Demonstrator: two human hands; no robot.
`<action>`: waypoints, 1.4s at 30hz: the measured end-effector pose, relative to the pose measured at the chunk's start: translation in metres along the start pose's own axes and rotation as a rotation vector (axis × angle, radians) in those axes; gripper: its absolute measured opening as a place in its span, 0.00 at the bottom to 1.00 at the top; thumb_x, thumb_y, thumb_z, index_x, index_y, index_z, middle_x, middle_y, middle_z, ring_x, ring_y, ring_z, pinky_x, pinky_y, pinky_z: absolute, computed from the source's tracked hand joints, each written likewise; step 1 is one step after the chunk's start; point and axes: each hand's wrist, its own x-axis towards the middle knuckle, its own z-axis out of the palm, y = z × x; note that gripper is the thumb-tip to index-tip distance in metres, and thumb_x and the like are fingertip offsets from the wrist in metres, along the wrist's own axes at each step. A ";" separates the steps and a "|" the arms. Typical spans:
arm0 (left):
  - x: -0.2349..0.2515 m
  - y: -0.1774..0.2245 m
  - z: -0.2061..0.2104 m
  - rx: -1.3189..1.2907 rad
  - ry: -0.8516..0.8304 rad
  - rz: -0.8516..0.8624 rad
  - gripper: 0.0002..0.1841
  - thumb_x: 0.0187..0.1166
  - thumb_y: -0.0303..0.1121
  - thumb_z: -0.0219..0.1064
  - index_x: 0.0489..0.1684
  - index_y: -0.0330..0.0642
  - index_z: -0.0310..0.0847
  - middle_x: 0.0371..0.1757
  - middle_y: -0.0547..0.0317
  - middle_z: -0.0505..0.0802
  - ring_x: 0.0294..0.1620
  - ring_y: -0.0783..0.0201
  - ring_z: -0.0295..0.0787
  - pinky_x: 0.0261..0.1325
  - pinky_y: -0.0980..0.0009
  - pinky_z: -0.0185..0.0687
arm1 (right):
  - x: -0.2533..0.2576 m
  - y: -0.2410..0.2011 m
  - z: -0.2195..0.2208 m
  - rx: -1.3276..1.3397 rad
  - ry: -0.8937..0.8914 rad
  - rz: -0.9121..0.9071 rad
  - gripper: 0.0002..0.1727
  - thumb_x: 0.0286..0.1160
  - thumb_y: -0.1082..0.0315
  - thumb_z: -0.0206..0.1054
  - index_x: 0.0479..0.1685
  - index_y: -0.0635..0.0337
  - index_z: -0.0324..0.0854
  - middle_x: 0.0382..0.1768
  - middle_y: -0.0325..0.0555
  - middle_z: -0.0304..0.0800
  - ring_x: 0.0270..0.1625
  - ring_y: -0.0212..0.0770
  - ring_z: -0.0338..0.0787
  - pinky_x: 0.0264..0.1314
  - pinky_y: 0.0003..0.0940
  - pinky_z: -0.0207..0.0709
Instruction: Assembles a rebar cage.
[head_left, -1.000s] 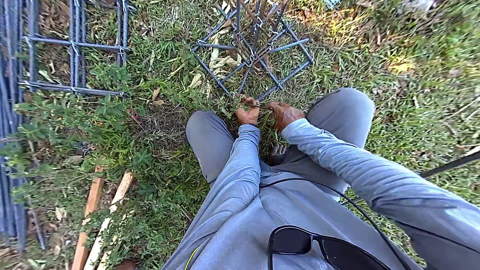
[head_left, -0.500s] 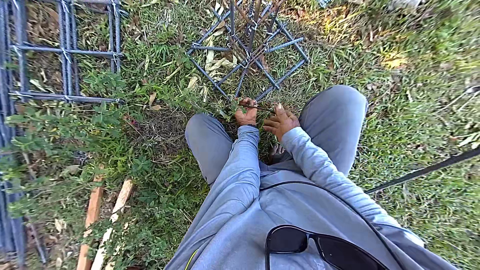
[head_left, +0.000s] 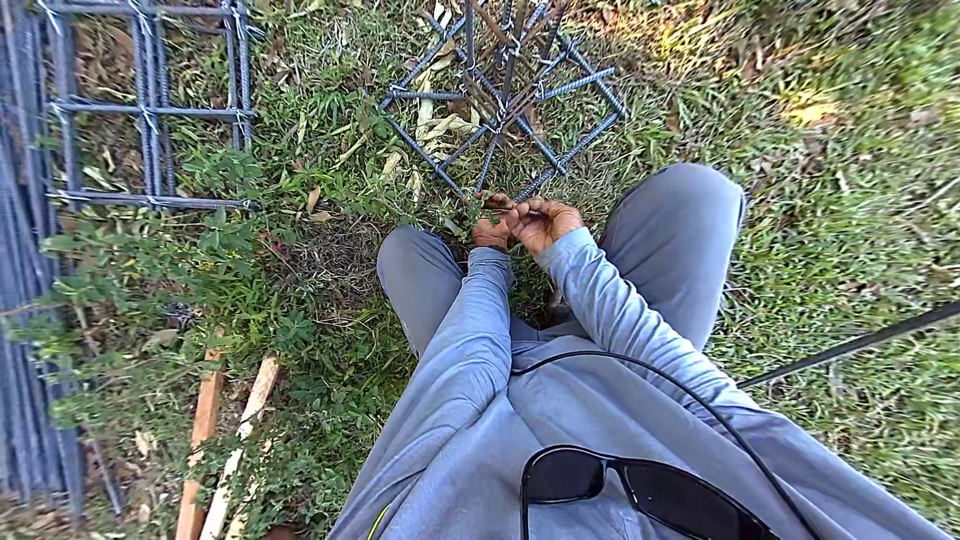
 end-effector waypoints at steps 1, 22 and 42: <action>0.020 0.005 -0.022 0.024 -0.090 -0.029 0.16 0.95 0.49 0.40 0.56 0.54 0.70 0.45 0.67 0.88 0.45 0.78 0.88 0.46 0.82 0.85 | 0.001 -0.003 -0.003 -0.018 0.014 0.013 0.14 0.87 0.67 0.42 0.32 0.53 0.69 0.21 0.43 0.78 0.27 0.45 0.85 0.42 0.51 0.88; 0.047 0.065 -0.037 0.725 0.319 -0.350 0.23 0.86 0.61 0.55 0.45 0.51 0.81 0.30 0.62 0.86 0.15 0.69 0.76 0.12 0.72 0.72 | 0.019 -0.033 0.019 -1.139 -0.115 0.064 0.17 0.73 0.79 0.65 0.49 0.53 0.62 0.19 0.43 0.70 0.14 0.43 0.77 0.21 0.49 0.84; 0.025 0.074 -0.035 1.116 0.347 -0.209 0.14 0.87 0.48 0.62 0.50 0.46 0.80 0.27 0.61 0.83 0.16 0.67 0.76 0.16 0.73 0.74 | 0.055 -0.052 0.003 -1.810 -0.322 -0.042 0.10 0.73 0.73 0.66 0.49 0.55 0.75 0.16 0.48 0.76 0.09 0.41 0.73 0.11 0.39 0.71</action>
